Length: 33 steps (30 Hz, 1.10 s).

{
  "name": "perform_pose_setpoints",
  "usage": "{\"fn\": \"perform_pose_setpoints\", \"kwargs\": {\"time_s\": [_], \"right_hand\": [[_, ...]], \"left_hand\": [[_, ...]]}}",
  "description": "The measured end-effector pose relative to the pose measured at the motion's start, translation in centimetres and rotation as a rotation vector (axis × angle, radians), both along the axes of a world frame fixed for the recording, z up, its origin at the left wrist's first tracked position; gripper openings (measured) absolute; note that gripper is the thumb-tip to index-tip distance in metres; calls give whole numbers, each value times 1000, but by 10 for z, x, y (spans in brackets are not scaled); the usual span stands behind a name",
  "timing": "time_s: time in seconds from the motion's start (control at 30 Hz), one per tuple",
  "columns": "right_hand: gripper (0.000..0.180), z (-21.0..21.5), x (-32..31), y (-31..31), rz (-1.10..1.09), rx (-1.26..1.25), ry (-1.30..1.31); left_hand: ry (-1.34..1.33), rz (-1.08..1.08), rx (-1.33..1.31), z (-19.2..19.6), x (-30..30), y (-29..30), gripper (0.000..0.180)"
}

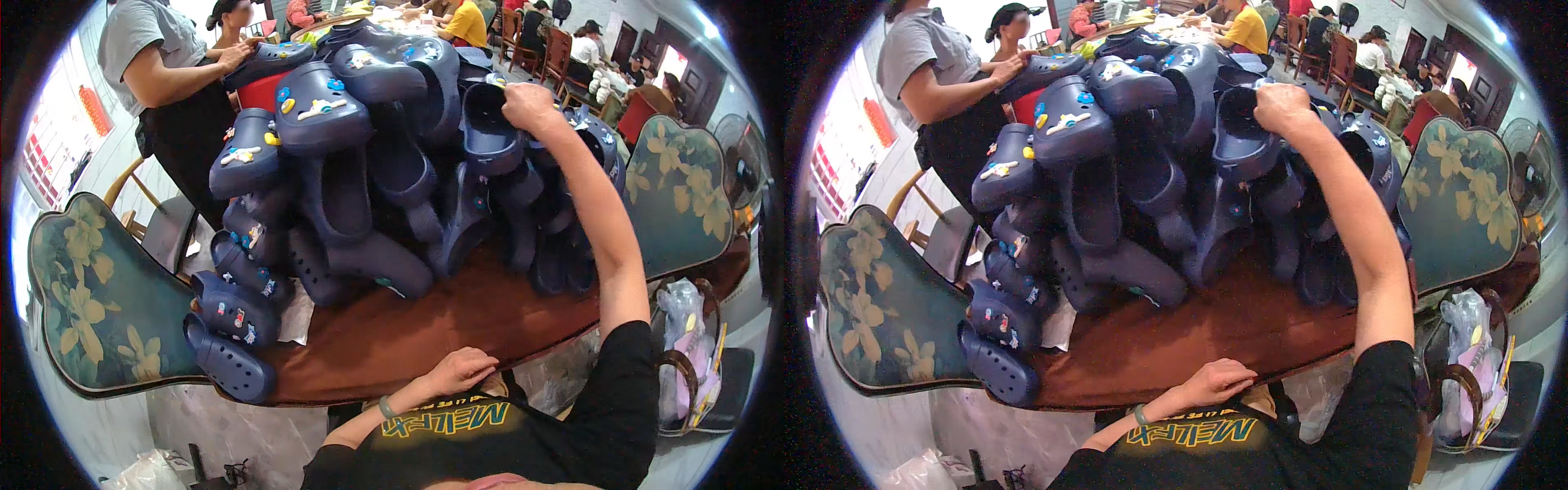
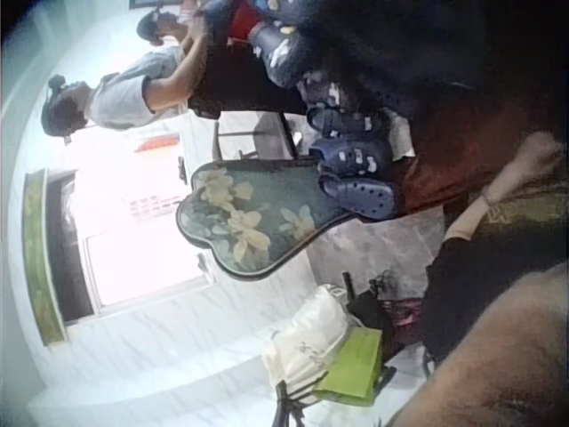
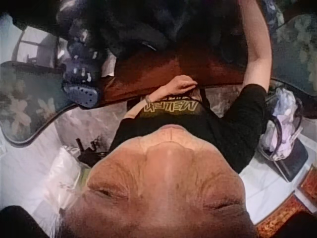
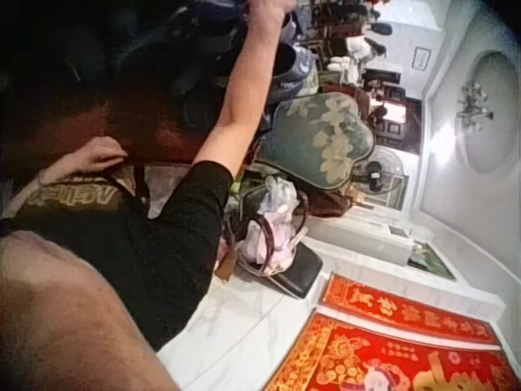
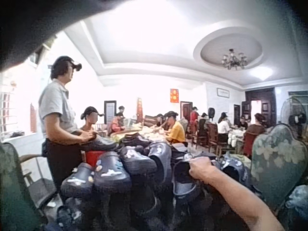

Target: Manually attaching decorative charms and labels to rubber clogs.

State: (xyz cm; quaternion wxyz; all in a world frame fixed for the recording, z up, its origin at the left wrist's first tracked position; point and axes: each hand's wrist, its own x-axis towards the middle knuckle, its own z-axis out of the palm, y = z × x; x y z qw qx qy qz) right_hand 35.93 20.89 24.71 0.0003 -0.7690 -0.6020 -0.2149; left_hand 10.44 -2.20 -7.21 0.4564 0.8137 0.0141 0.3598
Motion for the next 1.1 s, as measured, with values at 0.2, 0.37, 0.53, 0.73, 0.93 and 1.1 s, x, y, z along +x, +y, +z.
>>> {"fn": "perform_pose_setpoints", "kwargs": {"time_s": [0.2,0.37,0.53,0.73,0.93,1.1], "right_hand": [[26,35,2,-69,67,177,-194],[42,11,-22,-171,181,414,-150],[50,-63,-34,-244,379,497,253],[55,-151,-81,-271,381,522,196],[41,-172,-84,-285,667,410,549],[50,-193,-71,-263,512,406,849]], "left_hand": [[-13,-9,11,1,0,1,18],[65,14,12,-1,-6,3,18],[114,-162,-768,35,-11,1,78],[-21,98,-433,103,-12,8,117],[73,123,-707,78,-52,42,86],[411,76,-825,97,-105,60,74]]}}
